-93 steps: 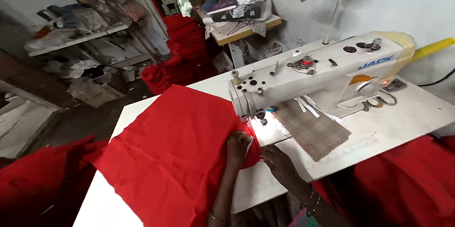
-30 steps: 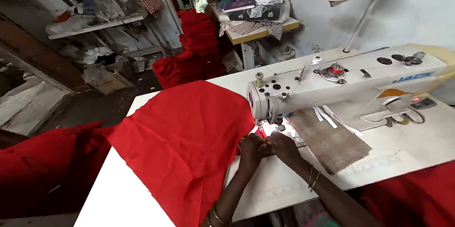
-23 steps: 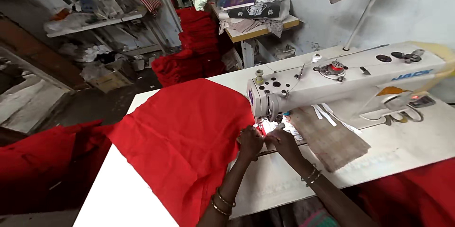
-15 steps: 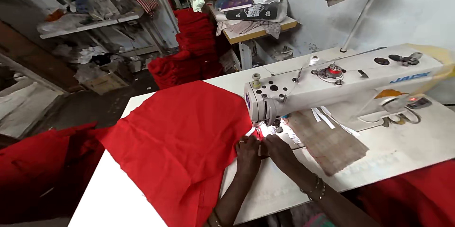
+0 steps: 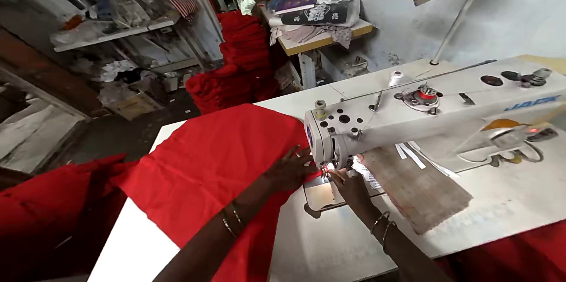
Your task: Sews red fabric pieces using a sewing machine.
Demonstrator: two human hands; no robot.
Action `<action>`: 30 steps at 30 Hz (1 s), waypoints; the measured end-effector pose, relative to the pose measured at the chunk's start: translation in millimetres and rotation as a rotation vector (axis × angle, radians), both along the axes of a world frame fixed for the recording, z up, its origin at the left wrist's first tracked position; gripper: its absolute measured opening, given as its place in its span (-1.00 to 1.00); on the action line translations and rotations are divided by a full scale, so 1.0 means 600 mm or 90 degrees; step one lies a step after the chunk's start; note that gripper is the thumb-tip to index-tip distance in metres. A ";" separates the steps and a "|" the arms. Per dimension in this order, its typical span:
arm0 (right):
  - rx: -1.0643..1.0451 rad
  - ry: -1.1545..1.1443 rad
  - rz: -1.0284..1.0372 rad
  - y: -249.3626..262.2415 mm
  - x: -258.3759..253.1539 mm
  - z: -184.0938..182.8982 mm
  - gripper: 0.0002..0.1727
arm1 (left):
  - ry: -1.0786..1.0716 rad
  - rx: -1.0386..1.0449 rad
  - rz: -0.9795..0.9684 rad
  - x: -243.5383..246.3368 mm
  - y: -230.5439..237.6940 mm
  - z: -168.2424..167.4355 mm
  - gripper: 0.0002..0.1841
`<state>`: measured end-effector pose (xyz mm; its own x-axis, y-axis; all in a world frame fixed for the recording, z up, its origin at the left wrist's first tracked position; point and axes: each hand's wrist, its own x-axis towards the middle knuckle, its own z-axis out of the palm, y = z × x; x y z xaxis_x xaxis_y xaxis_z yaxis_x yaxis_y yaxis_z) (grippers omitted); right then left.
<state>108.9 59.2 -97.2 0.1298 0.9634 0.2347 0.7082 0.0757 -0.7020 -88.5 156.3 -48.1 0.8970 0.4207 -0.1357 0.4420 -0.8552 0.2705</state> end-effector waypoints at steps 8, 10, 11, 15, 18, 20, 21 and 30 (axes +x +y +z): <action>-0.030 -0.008 -0.003 0.000 0.000 0.000 -0.77 | -0.038 -0.055 0.398 0.068 -0.157 -0.021 -0.55; -0.023 -0.047 0.009 -0.002 -0.004 -0.004 -0.76 | -0.035 -0.042 0.434 0.079 -0.164 -0.023 -0.56; -0.023 -0.061 0.016 -0.002 -0.005 -0.004 -0.75 | -0.033 -0.039 0.443 0.081 -0.164 -0.024 -0.56; -0.014 -0.087 0.021 -0.011 0.026 0.023 -0.78 | -0.018 -0.045 0.461 0.087 -0.162 -0.023 -0.55; 0.155 -0.112 -0.149 -0.043 0.158 0.042 -0.70 | -0.028 -0.033 0.460 0.082 -0.161 -0.029 -0.53; 0.134 -0.162 -0.257 -0.083 0.274 0.055 -0.60 | -0.042 -0.019 0.464 0.081 -0.163 -0.034 -0.54; 0.118 -0.172 -0.280 -0.101 0.316 0.042 -0.60 | -0.044 -0.013 0.465 0.082 -0.165 -0.036 -0.55; 0.222 -0.174 -0.294 -0.123 0.339 -0.016 -0.54 | -0.076 -0.016 0.470 0.094 -0.181 -0.031 -0.56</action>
<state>312.0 -14.6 -107.0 0.4048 0.6834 0.6076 0.8723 -0.0893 -0.4807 -32.3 47.5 -66.8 0.3912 0.9174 -0.0727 0.8653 -0.3397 0.3685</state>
